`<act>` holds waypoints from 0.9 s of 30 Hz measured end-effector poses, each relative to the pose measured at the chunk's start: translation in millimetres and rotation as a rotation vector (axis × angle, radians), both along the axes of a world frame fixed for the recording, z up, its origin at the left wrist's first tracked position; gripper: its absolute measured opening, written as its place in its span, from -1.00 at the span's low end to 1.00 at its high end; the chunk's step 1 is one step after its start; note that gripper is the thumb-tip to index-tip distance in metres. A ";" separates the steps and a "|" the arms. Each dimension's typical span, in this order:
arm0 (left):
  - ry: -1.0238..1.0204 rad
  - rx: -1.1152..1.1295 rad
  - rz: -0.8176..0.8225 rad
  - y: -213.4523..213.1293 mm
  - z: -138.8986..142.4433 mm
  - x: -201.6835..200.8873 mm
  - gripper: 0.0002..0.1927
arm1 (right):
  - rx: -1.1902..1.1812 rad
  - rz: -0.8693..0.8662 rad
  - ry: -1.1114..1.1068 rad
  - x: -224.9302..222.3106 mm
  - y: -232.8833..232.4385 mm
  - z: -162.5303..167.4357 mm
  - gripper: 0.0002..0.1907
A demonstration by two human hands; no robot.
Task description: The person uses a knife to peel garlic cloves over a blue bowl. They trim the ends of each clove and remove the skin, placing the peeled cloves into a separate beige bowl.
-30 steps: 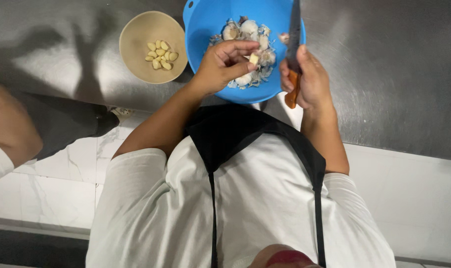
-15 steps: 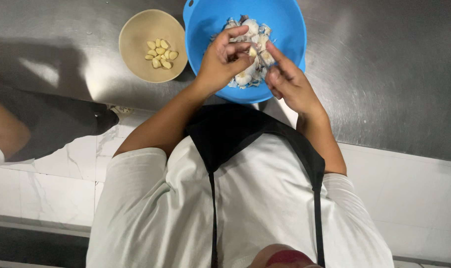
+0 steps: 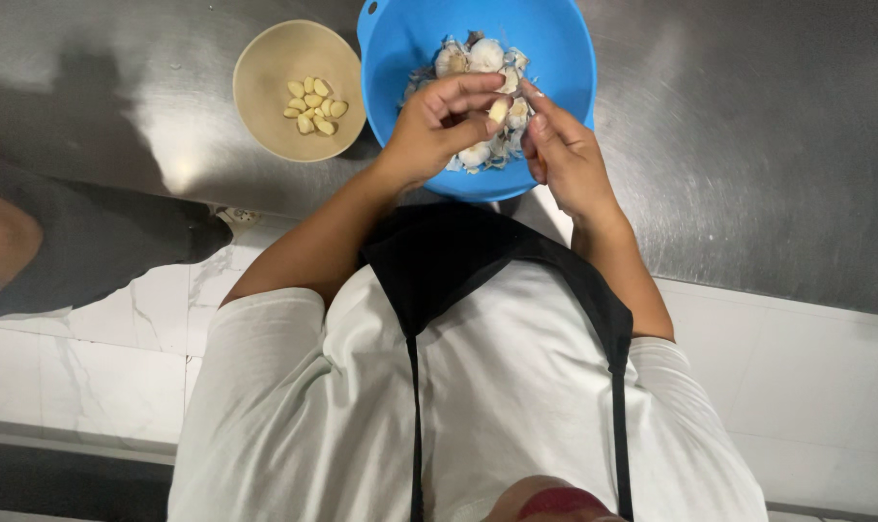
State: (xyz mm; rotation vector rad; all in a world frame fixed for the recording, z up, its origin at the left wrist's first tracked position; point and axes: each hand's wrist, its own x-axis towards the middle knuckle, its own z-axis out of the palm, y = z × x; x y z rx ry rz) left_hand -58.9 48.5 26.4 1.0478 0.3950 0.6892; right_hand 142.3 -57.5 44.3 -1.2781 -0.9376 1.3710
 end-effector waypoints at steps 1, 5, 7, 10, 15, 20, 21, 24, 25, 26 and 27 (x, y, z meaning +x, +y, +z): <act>-0.002 -0.013 0.003 0.0 -0.6 0.6 -0.54 | -0.022 -0.003 0.008 -1.9 -1.1 1.0 -0.40; -0.045 -0.084 0.048 -1.4 -1.4 1.9 -0.58 | 0.122 0.167 0.154 -3.5 -6.9 5.9 -0.23; -0.073 -0.130 0.066 -1.5 -1.2 2.4 -0.60 | 0.120 0.226 0.217 -4.7 -8.5 6.2 -0.19; -0.093 -0.146 0.071 -0.9 -1.2 2.4 -0.61 | 0.128 0.256 0.230 -6.7 -8.5 4.1 -0.20; -0.080 -0.082 0.092 -1.4 -2.4 2.3 -0.62 | 0.094 0.212 0.123 -8.7 -9.9 0.7 -0.24; -0.056 -0.033 0.098 -2.2 -2.9 1.6 -0.65 | 0.111 0.192 0.117 -9.1 -9.0 -1.5 -0.28; -0.045 -0.024 0.101 -1.8 -2.8 1.8 -0.64 | 0.112 0.182 0.137 -9.4 -8.7 -1.7 -0.29; -0.015 -0.001 0.117 -1.7 -2.2 3.0 -0.63 | 0.110 0.163 0.171 -10.7 -9.2 -1.2 -0.28; -0.006 0.005 0.125 -2.1 -2.1 3.3 -0.64 | 0.109 0.161 0.162 -10.8 -9.7 -0.7 -0.28; 0.002 0.011 0.132 -2.5 -2.1 3.4 -0.64 | 0.108 0.160 0.154 -10.5 -10.0 -0.3 -0.27; -0.002 0.019 0.141 -2.8 -2.1 3.4 -0.65 | 0.119 0.182 0.148 -9.8 -10.1 0.1 -0.27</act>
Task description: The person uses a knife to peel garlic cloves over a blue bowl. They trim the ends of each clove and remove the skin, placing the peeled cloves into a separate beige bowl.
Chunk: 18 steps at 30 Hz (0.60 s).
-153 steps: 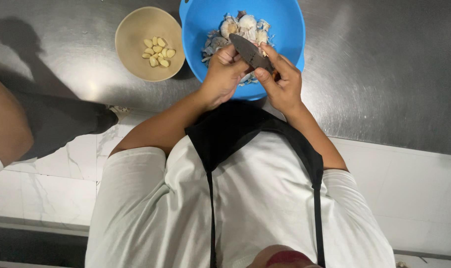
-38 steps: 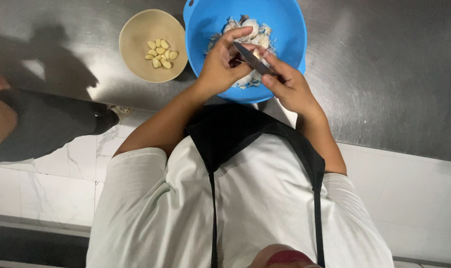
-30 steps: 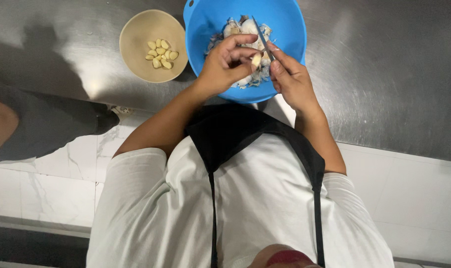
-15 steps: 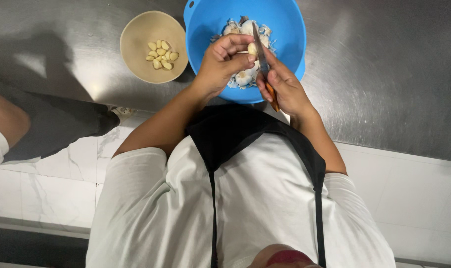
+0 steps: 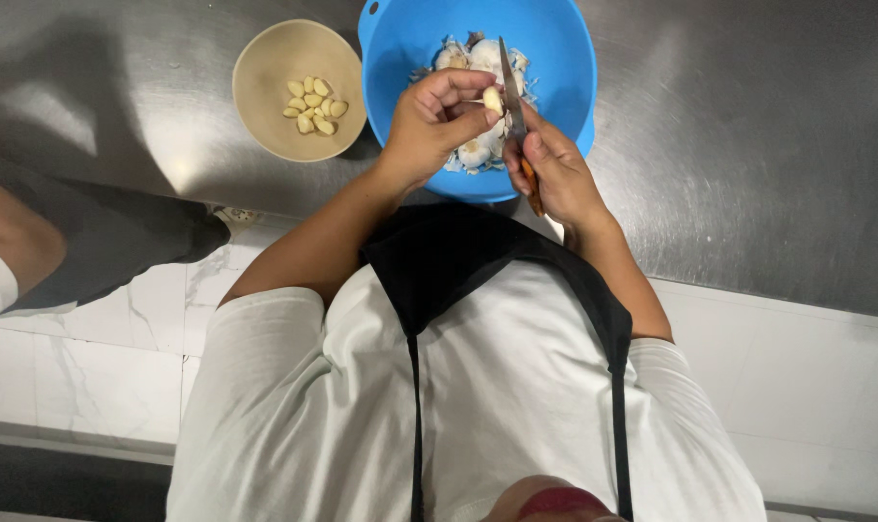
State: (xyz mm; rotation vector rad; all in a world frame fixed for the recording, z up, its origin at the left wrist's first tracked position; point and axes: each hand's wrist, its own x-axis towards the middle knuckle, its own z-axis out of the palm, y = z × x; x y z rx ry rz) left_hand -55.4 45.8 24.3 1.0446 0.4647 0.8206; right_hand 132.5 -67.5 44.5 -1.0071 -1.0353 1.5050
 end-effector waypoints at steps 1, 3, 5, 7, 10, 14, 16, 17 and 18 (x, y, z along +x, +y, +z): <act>-0.003 0.009 0.008 -0.5 -0.1 -0.2 -0.65 | 0.013 0.021 -0.006 0.9 -0.1 0.2 -0.26; 0.028 0.034 0.025 -1.1 -0.6 -1.0 -0.66 | 0.025 0.047 -0.008 2.0 -0.1 -0.3 -0.25; 0.096 0.068 0.043 -1.5 -1.1 -2.7 -0.66 | 0.022 0.056 -0.001 1.8 -0.2 -1.8 -0.25; 0.051 0.074 0.052 -1.8 -1.9 -1.4 -0.65 | -0.004 0.038 -0.004 1.2 0.1 -3.0 -0.25; 0.033 0.093 0.043 -2.2 -2.6 -0.1 -0.64 | -0.028 0.020 0.023 0.9 0.5 -1.8 -0.25; 0.064 0.139 0.058 -3.4 -3.1 -0.7 -0.63 | -0.043 0.035 0.039 0.0 0.2 5.8 -0.23; 0.063 0.181 0.078 -4.0 -2.9 -0.6 -0.63 | -0.029 0.043 -0.032 0.0 0.5 9.5 -0.21; 0.064 0.201 0.087 -4.4 -2.4 -0.2 -0.62 | -0.024 0.047 -0.068 0.1 0.4 11.3 -0.20; 0.061 0.189 0.086 -4.4 -2.5 -0.1 -0.63 | -0.019 0.047 -0.041 -0.9 0.8 11.5 -0.20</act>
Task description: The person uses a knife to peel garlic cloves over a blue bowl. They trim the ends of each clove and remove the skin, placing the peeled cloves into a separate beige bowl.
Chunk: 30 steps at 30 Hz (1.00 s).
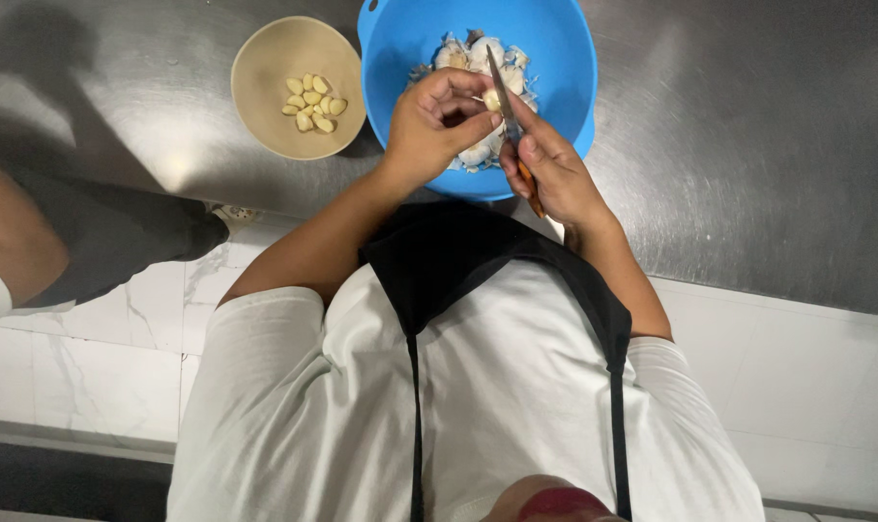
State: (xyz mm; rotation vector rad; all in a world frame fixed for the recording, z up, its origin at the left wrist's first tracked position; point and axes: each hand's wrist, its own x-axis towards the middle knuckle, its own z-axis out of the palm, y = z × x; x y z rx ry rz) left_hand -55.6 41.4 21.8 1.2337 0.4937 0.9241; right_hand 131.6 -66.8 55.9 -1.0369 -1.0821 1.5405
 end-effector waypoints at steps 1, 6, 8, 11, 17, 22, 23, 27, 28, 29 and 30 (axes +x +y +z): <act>-0.003 -0.011 -0.001 0.4 0.5 0.6 -0.63 | 0.006 0.000 0.026 -0.6 0.7 0.2 -0.20; 0.021 -0.059 -0.043 2.9 2.9 0.3 -0.64 | -0.029 -0.019 0.066 2.4 2.6 -1.9 -0.22; 0.012 -0.052 -0.057 2.7 4.0 0.0 -0.65 | -0.027 -0.003 0.108 3.7 3.4 -2.5 -0.23; -0.035 -0.096 -0.062 2.8 5.1 0.4 -0.66 | -0.053 -0.003 0.199 3.6 3.3 -2.2 -0.22; 0.003 -0.072 -0.042 1.9 4.9 0.7 -0.64 | 0.022 0.002 -0.012 2.1 1.6 -2.6 -0.17; 0.008 -0.047 -0.077 3.4 5.9 -0.4 -0.64 | -0.016 -0.031 0.005 3.8 2.3 -6.7 -0.22; 0.015 -0.042 -0.087 3.9 6.3 -0.6 -0.63 | -0.013 -0.036 0.034 4.1 2.3 -7.2 -0.24; -0.012 -0.138 -0.145 5.8 6.9 -1.3 -0.62 | -0.043 -0.046 0.083 4.9 2.0 -6.7 -0.24; -0.021 -0.152 -0.157 6.5 6.7 -1.4 -0.62 | -0.047 -0.044 0.117 4.7 2.2 -6.3 -0.25; -0.030 -0.165 -0.170 7.0 6.4 -1.5 -0.61 | -0.051 -0.042 0.151 4.5 2.3 -5.9 -0.25; -0.054 -0.185 -0.185 7.2 6.0 -1.5 -0.61 | -0.054 -0.054 0.157 4.2 2.1 -5.3 -0.24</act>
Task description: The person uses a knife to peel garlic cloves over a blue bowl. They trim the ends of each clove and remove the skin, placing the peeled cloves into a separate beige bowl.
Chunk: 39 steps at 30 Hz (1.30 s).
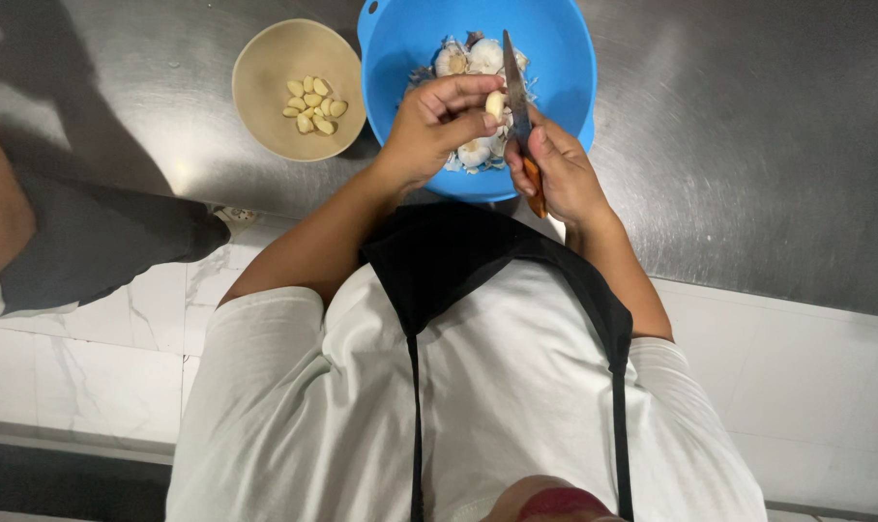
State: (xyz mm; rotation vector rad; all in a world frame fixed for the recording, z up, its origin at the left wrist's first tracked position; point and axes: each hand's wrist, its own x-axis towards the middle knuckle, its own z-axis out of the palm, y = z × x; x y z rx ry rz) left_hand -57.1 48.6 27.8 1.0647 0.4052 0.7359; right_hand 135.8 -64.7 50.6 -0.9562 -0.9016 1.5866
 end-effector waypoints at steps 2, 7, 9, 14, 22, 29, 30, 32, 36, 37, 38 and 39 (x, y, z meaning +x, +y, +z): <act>-0.047 -0.043 -0.027 0.1 -0.6 -0.3 -0.61 | -0.007 -0.024 0.013 -0.9 -0.5 1.0 -0.23; -0.072 -0.214 -0.092 1.0 0.1 -4.1 -0.59 | 0.019 -0.043 0.019 -3.0 0.0 4.1 -0.22; -0.078 -0.235 -0.087 1.2 0.6 -4.6 -0.59 | 0.041 -0.017 0.016 -2.9 -0.2 6.3 -0.22; -0.041 -0.135 -0.019 3.0 -0.4 -4.8 -0.61 | 0.082 0.056 -0.163 0.8 -5.6 9.3 -0.15; -0.001 -0.125 0.014 -0.1 -3.5 -3.2 -0.63 | 0.119 0.080 -0.137 2.6 -4.0 -6.2 -0.22; 0.003 -0.205 0.023 -0.8 -4.9 -0.5 -0.66 | 0.134 0.100 -0.128 1.0 -3.3 -1.8 -0.18; 0.016 -0.211 0.014 -1.0 -5.1 -0.6 -0.65 | 0.122 0.082 -0.143 0.6 -3.4 -0.6 -0.17; 0.043 -0.219 -0.003 -0.9 -4.5 -1.1 -0.65 | 0.100 0.047 -0.173 -0.1 -3.1 1.2 -0.15; 0.020 -0.276 -0.030 -0.8 -3.3 -0.8 -0.64 | 0.094 0.034 -0.163 1.6 -3.4 0.4 -0.16; 0.020 -0.291 -0.023 -0.3 -3.2 -0.1 -0.64 | 0.124 0.061 -0.136 2.4 -3.5 -0.8 -0.17; 0.021 -0.305 -0.015 0.0 -3.4 0.2 -0.64 | 0.154 0.087 -0.109 3.3 -3.4 -2.4 -0.18; 0.019 -0.309 -0.015 0.0 -3.6 0.1 -0.65 | 0.175 0.095 -0.139 4.0 -3.0 -4.4 -0.20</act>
